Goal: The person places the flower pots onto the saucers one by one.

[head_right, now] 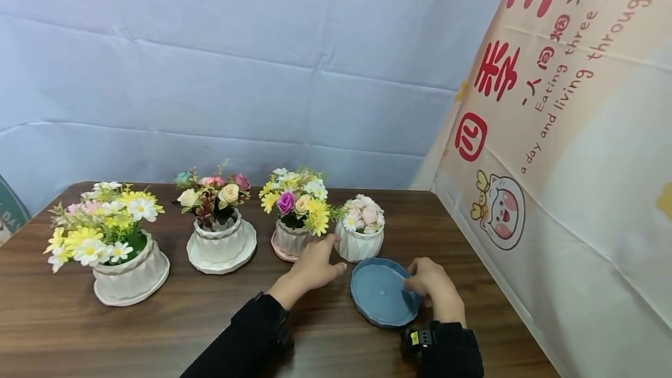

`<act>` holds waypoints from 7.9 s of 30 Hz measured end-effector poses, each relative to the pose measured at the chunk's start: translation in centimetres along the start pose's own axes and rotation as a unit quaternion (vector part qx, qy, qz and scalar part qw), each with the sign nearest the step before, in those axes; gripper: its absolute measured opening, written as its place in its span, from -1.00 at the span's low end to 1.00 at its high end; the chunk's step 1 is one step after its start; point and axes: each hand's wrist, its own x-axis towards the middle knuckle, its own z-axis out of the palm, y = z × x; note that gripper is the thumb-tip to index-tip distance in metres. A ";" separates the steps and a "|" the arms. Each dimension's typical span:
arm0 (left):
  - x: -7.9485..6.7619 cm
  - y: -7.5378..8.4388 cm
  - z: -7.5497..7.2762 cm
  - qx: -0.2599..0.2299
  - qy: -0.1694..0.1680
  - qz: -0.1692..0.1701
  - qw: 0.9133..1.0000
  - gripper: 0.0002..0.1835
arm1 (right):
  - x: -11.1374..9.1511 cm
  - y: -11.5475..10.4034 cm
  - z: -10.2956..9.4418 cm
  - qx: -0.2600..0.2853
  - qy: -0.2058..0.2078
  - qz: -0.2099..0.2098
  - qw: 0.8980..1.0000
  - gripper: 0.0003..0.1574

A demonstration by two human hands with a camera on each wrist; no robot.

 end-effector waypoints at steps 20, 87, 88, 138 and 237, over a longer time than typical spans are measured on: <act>1.9 -0.3 0.6 -0.117 0.018 -0.072 0.990 -0.28 | 0.2 1.4 0.1 0.033 -0.009 -0.011 0.999 -0.82; 5.2 0.5 3.9 -0.321 0.002 -0.163 0.933 0.12 | 0.4 2.2 0.0 0.059 -0.022 -0.015 0.998 -0.80; 5.3 0.5 4.0 -0.322 0.003 -0.163 0.933 0.12 | 0.4 2.3 -0.1 0.060 -0.023 -0.017 0.998 -0.81; 5.2 2.3 3.1 -0.375 0.105 -0.178 0.904 0.16 | 0.5 2.2 0.0 0.073 -0.027 -0.020 0.997 -0.81; -0.5 4.6 5.3 -0.230 -0.009 -0.063 0.971 0.07 | 1.4 2.4 0.4 0.127 -0.021 -0.037 0.991 -0.53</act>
